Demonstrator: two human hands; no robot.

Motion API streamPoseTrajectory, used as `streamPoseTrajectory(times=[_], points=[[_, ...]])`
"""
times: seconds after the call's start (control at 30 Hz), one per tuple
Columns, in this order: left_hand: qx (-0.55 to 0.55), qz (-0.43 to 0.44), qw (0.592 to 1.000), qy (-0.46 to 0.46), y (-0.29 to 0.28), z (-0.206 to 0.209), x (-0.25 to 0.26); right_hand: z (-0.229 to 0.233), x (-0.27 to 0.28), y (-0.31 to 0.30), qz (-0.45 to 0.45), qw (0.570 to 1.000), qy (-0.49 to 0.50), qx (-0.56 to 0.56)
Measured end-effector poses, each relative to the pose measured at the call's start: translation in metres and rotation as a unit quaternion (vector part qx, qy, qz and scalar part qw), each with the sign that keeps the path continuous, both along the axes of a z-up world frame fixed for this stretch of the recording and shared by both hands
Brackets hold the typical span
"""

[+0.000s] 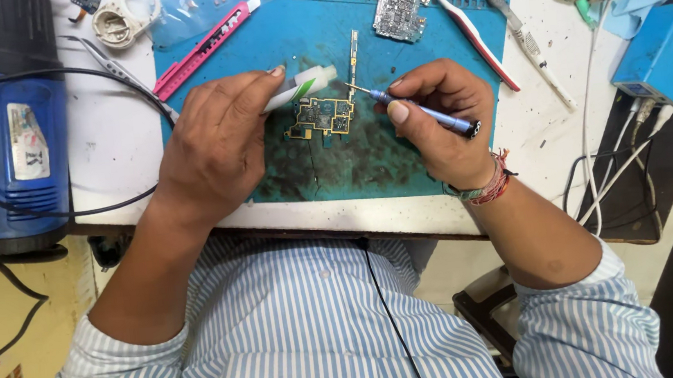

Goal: The person uses a soldering iron and a blue pen-like tool to work on a small circuit board placed on a blue mat. They apply a liquid from a yellow bottle and wipe the board with a white stick. The person continues to apply liquid and use the blue tool on specific points of the circuit board.

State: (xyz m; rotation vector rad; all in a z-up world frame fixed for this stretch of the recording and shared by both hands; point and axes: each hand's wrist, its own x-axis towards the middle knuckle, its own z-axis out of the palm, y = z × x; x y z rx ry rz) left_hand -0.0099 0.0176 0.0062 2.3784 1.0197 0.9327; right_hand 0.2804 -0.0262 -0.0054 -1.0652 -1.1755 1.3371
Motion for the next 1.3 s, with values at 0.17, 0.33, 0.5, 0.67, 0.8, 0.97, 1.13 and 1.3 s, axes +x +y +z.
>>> streamPoseTrajectory(times=[0.17,0.33,0.5,0.67,0.8,0.97,1.13,1.3], points=[[-0.005,-0.004,1.000,0.009,0.0006,-0.0019,-0.0001,0.0015,-0.0030,0.0020,-0.003,1.000,-0.007,-0.010],[-0.012,-0.010,1.000,0.009,0.0007,-0.0013,-0.0009,-0.0018,-0.0009,0.0019,-0.002,1.000,-0.009,-0.002],[-0.016,-0.012,1.000,0.014,0.0009,-0.0013,-0.0014,-0.0034,-0.0001,0.0011,0.008,1.000,-0.003,-0.004],[-0.014,-0.010,1.000,0.011,0.0016,-0.0012,-0.0016,-0.0045,-0.0004,0.0014,0.011,1.000,0.006,-0.004],[-0.014,-0.006,1.000,0.012,0.0013,-0.0011,-0.0018,-0.0043,-0.0004,0.0013,0.012,1.000,0.015,-0.012],[-0.010,-0.005,1.000,0.017,0.0013,-0.0012,-0.0019,-0.0035,-0.0006,0.0018,0.020,1.000,0.003,0.001],[-0.012,-0.004,1.000,0.016,0.0012,-0.0005,-0.0020,-0.0026,-0.0015,0.0023,0.024,1.000,0.000,0.004],[-0.012,-0.004,1.000,0.015,0.0016,0.0003,-0.0016,-0.0028,-0.0014,0.0021,0.026,1.000,-0.007,0.010]])
